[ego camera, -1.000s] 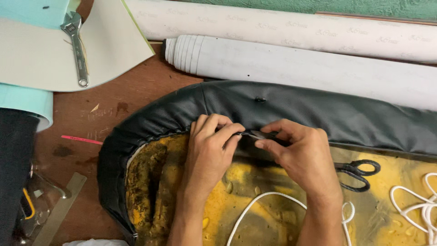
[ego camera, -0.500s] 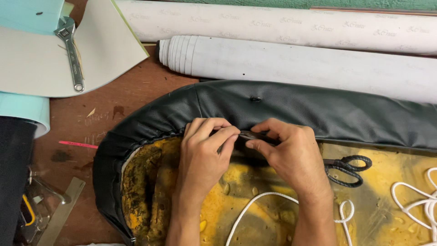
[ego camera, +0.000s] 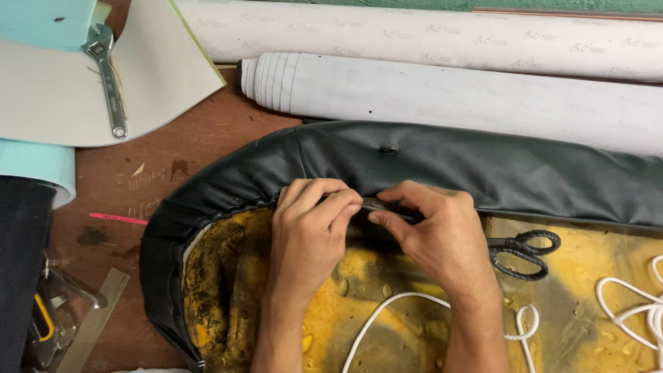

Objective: The person threads a white cord through the edge of a black leather cover on a large piece of yellow upholstery foam and ties it securely, then works with another person to align and pull the cover over the foam.

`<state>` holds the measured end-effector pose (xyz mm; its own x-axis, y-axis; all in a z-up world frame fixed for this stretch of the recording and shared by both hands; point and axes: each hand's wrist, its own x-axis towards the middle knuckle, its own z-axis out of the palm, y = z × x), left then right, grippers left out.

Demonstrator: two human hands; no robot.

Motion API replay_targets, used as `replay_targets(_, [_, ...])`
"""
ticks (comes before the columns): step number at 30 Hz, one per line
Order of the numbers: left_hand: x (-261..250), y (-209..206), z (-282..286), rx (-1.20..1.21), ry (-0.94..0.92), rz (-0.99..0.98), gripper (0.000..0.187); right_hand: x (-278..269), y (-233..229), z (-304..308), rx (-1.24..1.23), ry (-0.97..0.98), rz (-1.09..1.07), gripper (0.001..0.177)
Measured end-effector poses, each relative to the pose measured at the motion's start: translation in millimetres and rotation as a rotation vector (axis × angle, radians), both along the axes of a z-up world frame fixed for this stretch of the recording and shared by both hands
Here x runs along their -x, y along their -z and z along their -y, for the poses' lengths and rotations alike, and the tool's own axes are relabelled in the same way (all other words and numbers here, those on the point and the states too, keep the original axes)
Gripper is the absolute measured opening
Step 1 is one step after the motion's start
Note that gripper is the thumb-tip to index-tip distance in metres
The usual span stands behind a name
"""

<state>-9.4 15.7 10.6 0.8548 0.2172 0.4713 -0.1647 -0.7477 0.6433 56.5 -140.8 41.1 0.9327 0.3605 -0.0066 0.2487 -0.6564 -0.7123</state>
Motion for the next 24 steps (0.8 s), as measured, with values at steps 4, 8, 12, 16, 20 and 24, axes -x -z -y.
replay_targets(4, [-0.2,-0.6,-0.1,-0.016,0.000,-0.001,0.006,0.1,0.6,-0.3,0.011,0.010,-0.010,0.029])
replay_targets(8, [-0.7,-0.5,-0.7,-0.013,-0.012,-0.010,0.007,-0.8,-0.3,1.4,-0.027,-0.007,0.004,0.028])
replay_targets(12, [-1.6,0.5,-0.4,-0.027,-0.009,-0.004,0.009,-0.8,0.8,1.5,-0.030,-0.043,0.071,0.025])
replay_targets(16, [-2.5,0.3,1.0,-0.022,-0.020,-0.019,0.008,-2.3,1.5,3.3,-0.017,-0.080,0.102,0.022])
replay_targets(20, [-3.0,0.6,1.9,-0.008,-0.041,-0.048,0.007,-3.4,2.8,3.5,-0.034,-0.119,0.158,0.021])
replay_targets(24, [-2.9,0.9,1.8,-0.004,-0.045,-0.031,0.007,-3.6,4.6,3.8,0.049,-0.110,0.088,0.022])
